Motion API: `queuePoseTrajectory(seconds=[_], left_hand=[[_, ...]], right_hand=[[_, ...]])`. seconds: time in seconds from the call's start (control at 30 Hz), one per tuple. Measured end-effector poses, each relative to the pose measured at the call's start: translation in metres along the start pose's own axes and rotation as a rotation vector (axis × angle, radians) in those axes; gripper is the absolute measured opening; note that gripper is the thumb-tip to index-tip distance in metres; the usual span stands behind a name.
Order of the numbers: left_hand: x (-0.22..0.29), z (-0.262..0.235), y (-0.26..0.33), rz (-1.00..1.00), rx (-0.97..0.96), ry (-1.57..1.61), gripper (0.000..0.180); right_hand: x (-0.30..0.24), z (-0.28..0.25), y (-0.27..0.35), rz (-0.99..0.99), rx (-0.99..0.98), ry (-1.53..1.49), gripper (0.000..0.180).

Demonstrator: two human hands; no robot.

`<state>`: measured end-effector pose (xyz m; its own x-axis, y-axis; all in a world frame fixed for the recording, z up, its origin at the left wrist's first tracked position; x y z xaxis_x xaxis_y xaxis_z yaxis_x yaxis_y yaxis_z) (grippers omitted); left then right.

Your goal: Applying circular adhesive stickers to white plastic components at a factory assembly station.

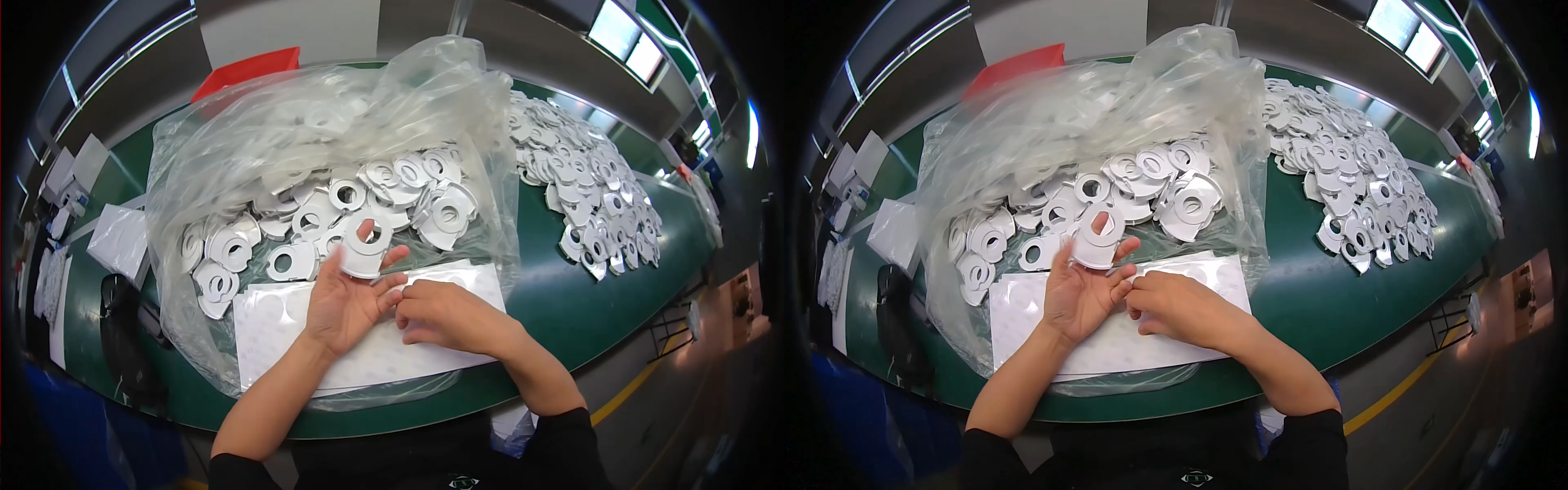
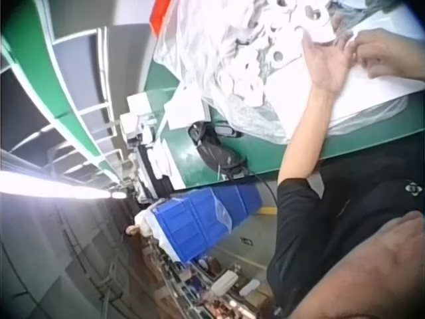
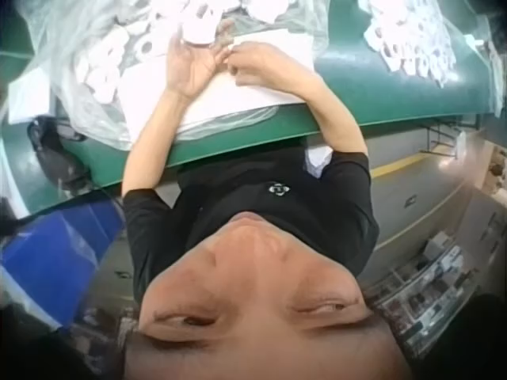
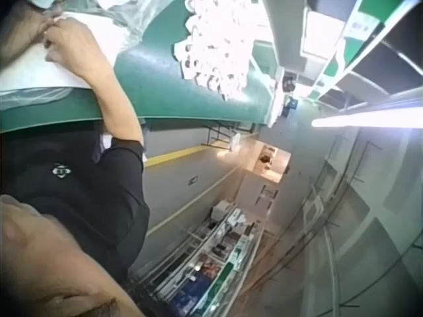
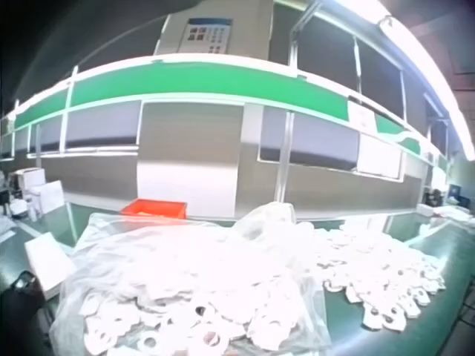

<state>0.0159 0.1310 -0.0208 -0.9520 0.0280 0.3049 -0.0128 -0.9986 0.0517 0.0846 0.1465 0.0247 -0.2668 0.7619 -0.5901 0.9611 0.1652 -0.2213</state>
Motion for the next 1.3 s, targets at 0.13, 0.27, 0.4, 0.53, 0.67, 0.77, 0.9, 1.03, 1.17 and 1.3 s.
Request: queuePoseTrajectory(seconds=[0.13,0.27,0.4,0.53,0.67,0.77,0.9,1.03,1.17,1.3], left_hand=[[0.002,-0.012,-0.001,0.008,0.033,0.066,0.05],[0.002,-0.038,0.001,0.042,0.227,-0.12,0.048],[0.004,-0.027,0.004,0.054,0.276,-0.309,0.072],[-0.002,-0.008,0.001,0.045,0.246,-0.409,0.071],[-0.006,-0.015,-0.001,0.043,0.249,-0.453,0.05],[-0.001,-0.024,-0.001,0.079,0.348,-0.613,0.057],[0.006,-0.011,0.004,0.17,0.314,-0.711,0.063],[-0.005,-0.022,0.0,0.015,0.304,-0.482,0.053],[-0.006,-0.02,0.002,0.006,0.289,-0.411,0.038],[-0.016,-0.007,-0.001,-0.106,0.161,-0.279,0.046]], right_hand=[[-0.002,-0.009,0.001,0.034,-0.006,-0.004,0.02],[0.001,-0.014,0.005,0.076,-0.065,-0.227,0.017],[-0.004,-0.065,0.017,-0.138,0.405,-0.83,0.029],[0.03,-0.093,0.038,-0.138,0.816,-1.017,0.031],[0.05,-0.06,0.027,0.03,0.814,-1.136,0.022],[0.048,-0.04,0.015,0.051,0.741,-1.185,0.02],[0.047,-0.031,0.011,0.099,0.699,-1.162,0.017],[0.058,-0.026,0.015,0.213,0.752,-1.107,0.016],[0.06,-0.031,0.018,0.247,0.779,-0.929,0.015],[0.061,-0.036,0.02,0.232,0.858,-0.883,0.014]])
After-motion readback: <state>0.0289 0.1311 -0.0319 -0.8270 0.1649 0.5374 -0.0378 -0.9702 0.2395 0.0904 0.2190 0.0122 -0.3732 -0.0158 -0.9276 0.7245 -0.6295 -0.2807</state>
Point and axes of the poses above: each hand's wrist, its own y-axis away from the middle knuckle, its own z-axis out of the palm, x = y × z, the point moved 10 cm from there along -y, towards the middle knuckle, and after that the axes turned 11 degrees about -z, right-handed, at the moved point
